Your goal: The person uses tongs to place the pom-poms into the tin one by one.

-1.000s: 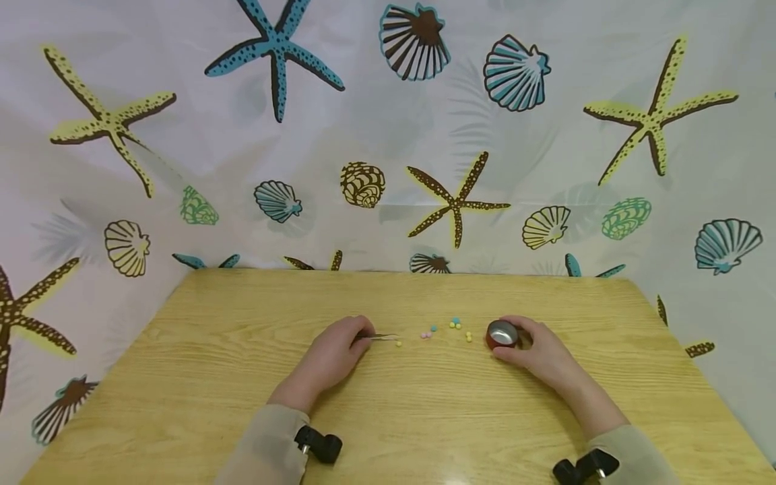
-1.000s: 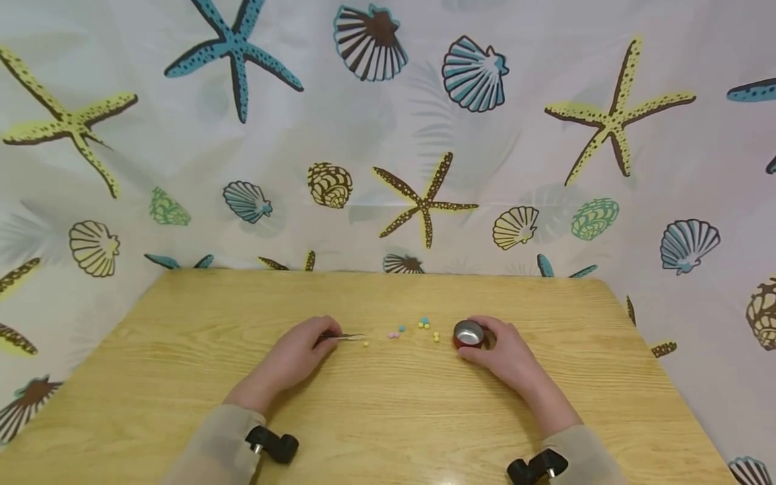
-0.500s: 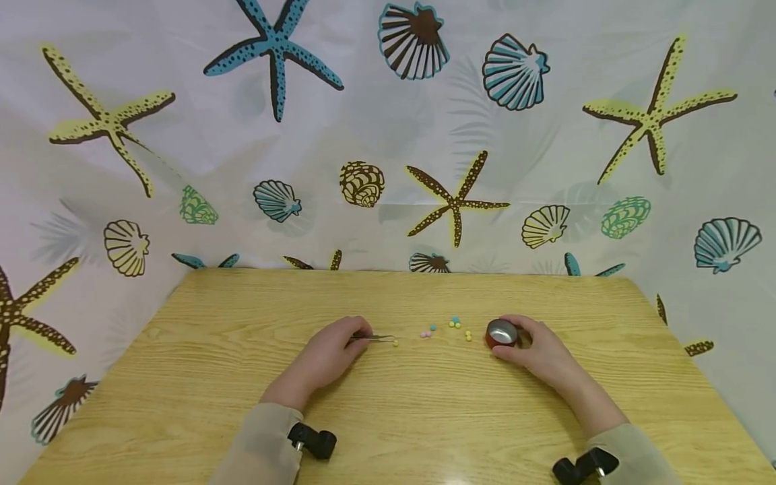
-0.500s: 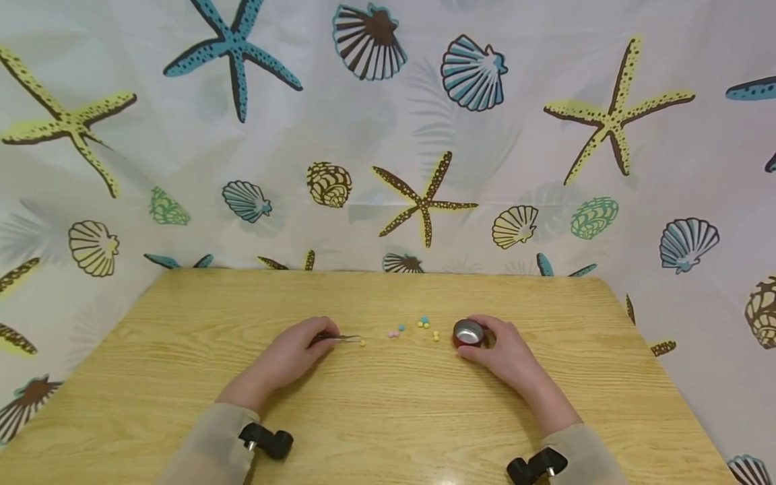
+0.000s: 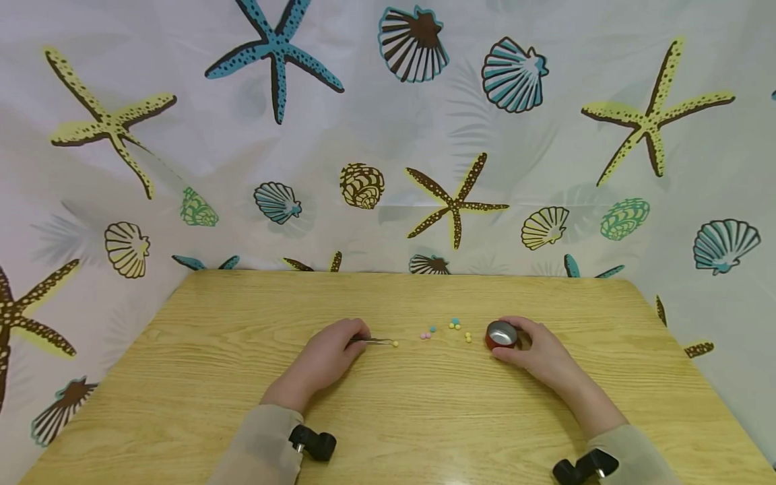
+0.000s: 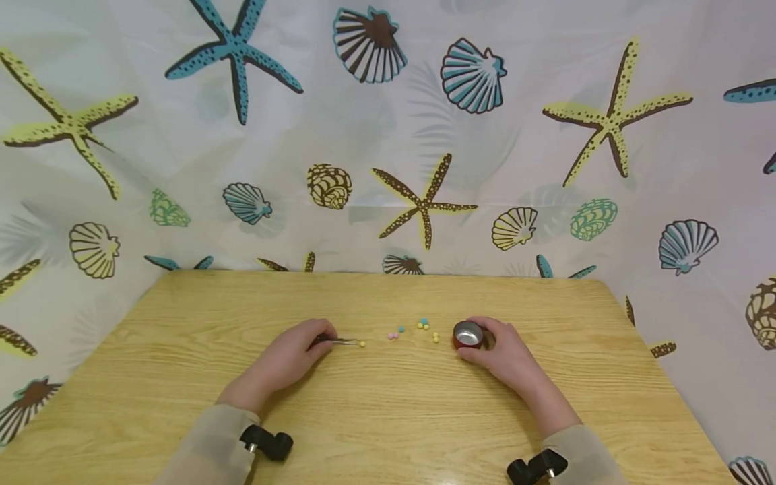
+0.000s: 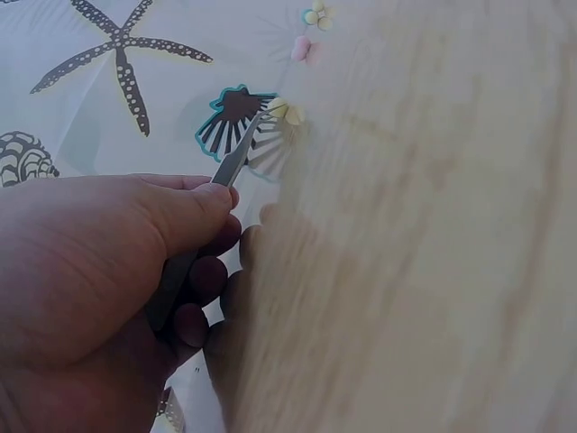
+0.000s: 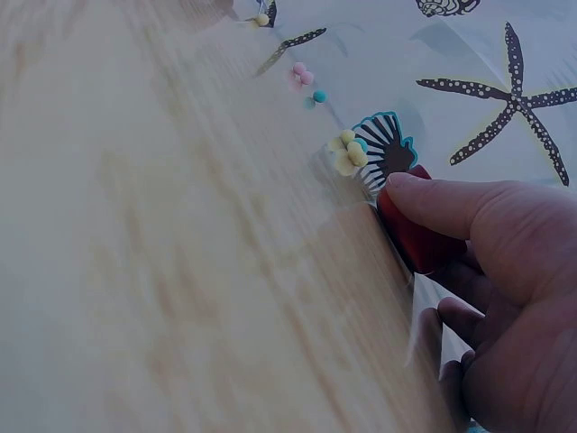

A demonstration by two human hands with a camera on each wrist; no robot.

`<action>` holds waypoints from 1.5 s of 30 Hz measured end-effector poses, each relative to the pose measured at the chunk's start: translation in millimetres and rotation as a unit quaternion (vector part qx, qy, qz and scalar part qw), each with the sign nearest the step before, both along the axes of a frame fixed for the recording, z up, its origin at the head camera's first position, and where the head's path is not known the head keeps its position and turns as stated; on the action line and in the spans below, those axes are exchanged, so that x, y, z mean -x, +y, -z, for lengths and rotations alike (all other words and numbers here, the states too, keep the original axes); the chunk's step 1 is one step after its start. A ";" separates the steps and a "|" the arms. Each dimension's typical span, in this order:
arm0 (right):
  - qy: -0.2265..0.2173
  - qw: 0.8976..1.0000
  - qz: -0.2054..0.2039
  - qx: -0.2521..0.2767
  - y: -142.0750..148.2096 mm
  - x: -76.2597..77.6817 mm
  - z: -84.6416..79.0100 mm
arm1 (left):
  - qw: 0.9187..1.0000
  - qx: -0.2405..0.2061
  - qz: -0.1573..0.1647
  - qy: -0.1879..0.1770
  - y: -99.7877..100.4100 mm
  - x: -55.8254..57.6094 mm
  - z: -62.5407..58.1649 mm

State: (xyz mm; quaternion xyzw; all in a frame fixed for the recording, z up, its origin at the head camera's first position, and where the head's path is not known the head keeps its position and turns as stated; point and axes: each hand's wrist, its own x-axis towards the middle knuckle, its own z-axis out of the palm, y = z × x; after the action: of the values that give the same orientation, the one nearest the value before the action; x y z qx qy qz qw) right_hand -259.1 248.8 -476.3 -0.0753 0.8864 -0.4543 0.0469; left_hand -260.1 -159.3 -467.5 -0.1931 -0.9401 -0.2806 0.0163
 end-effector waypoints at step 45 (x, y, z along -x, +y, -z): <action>-0.003 1.000 0.004 0.006 -2.3 -3.2 -1.6 | 0.998 -0.008 -0.036 0.042 21.4 -5.1 -13.6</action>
State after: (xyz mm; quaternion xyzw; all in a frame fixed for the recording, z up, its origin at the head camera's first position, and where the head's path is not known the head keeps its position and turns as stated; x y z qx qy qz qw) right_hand -255.9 246.5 -474.8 -0.0705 0.8837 -0.4603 0.0474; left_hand -255.0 -137.9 -453.9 -0.1708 -0.9426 -0.2788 0.0671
